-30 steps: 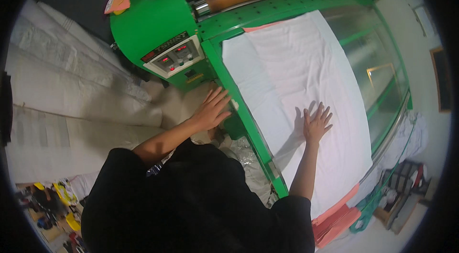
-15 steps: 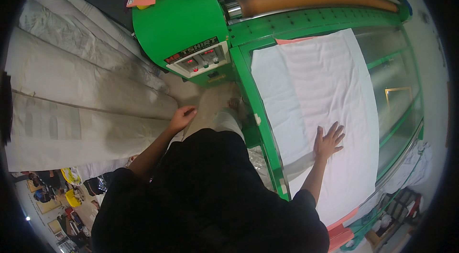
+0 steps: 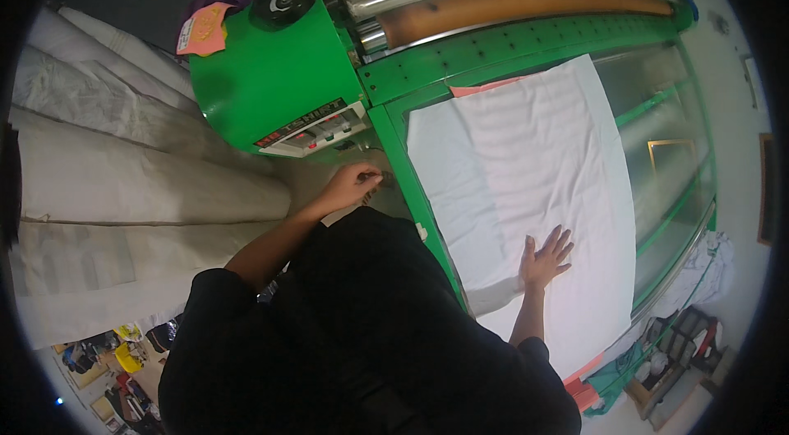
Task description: The person places a white t-shirt on a green heat press machine, aligns a stack of pink striped fabric pieces on top, and uses scissors to trim the fabric edges. The person then removes the trimmed pieces and adjusts the t-shirt on the machine.
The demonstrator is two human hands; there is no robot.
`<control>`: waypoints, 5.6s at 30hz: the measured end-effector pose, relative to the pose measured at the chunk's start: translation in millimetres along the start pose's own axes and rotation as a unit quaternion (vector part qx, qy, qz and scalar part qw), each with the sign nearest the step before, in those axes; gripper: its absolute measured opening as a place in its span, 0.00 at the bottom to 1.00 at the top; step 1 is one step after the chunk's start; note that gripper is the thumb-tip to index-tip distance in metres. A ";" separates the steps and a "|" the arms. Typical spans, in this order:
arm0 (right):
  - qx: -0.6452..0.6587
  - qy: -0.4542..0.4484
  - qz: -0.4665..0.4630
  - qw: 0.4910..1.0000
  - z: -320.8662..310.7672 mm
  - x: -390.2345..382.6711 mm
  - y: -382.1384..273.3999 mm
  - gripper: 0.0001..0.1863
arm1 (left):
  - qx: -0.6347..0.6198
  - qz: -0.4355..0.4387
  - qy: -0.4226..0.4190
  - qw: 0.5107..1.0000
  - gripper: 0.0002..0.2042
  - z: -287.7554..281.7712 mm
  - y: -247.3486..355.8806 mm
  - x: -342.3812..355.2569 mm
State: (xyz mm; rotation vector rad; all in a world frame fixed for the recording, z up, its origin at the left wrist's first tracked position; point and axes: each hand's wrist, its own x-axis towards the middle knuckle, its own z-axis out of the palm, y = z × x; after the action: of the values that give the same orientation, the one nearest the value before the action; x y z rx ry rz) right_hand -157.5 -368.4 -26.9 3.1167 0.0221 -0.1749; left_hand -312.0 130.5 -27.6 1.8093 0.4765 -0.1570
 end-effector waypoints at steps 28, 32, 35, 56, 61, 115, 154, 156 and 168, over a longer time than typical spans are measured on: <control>0.279 0.102 -0.213 0.931 -58.0 158.1 -84.7 0.30 | -0.504 -0.244 0.372 0.740 0.10 17.4 -106.4 53.0; 0.287 0.106 -0.215 0.927 -62.0 150.9 -84.0 0.30 | -0.473 -0.207 0.430 0.741 0.12 4.2 -88.9 72.9; 0.317 0.132 -0.208 0.916 -51.3 167.9 -69.5 0.28 | -0.331 -0.129 0.469 0.809 0.12 24.3 -52.9 80.6; -0.121 0.104 -0.350 0.923 -87.3 448.2 -174.0 0.19 | 0.370 0.098 0.089 0.919 0.12 85.7 156.4 215.8; -0.106 0.182 -0.322 0.923 -85.8 461.0 -169.4 0.11 | 0.309 0.069 0.090 0.944 0.09 75.6 157.5 230.7; 0.099 0.111 -0.099 0.984 -42.3 386.4 -135.6 0.53 | 0.413 0.233 0.119 0.872 0.50 114.0 125.7 172.0; 0.067 0.083 -0.165 0.981 -41.8 493.4 -320.2 0.47 | 0.480 0.173 0.161 0.845 0.44 48.0 126.3 290.6; 0.064 0.084 -0.163 0.981 -43.2 493.8 -323.2 0.47 | 0.477 0.178 0.164 0.845 0.44 47.1 128.4 290.6; 0.048 0.072 -0.198 0.976 -42.8 459.9 -314.3 0.52 | 0.472 0.202 0.160 0.843 0.44 56.4 122.5 286.7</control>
State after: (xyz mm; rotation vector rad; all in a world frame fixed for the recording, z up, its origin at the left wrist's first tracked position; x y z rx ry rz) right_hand 299.4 -47.3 -41.9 3.1725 0.6586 0.0467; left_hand 4.6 118.8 -34.4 2.8953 0.2282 0.2651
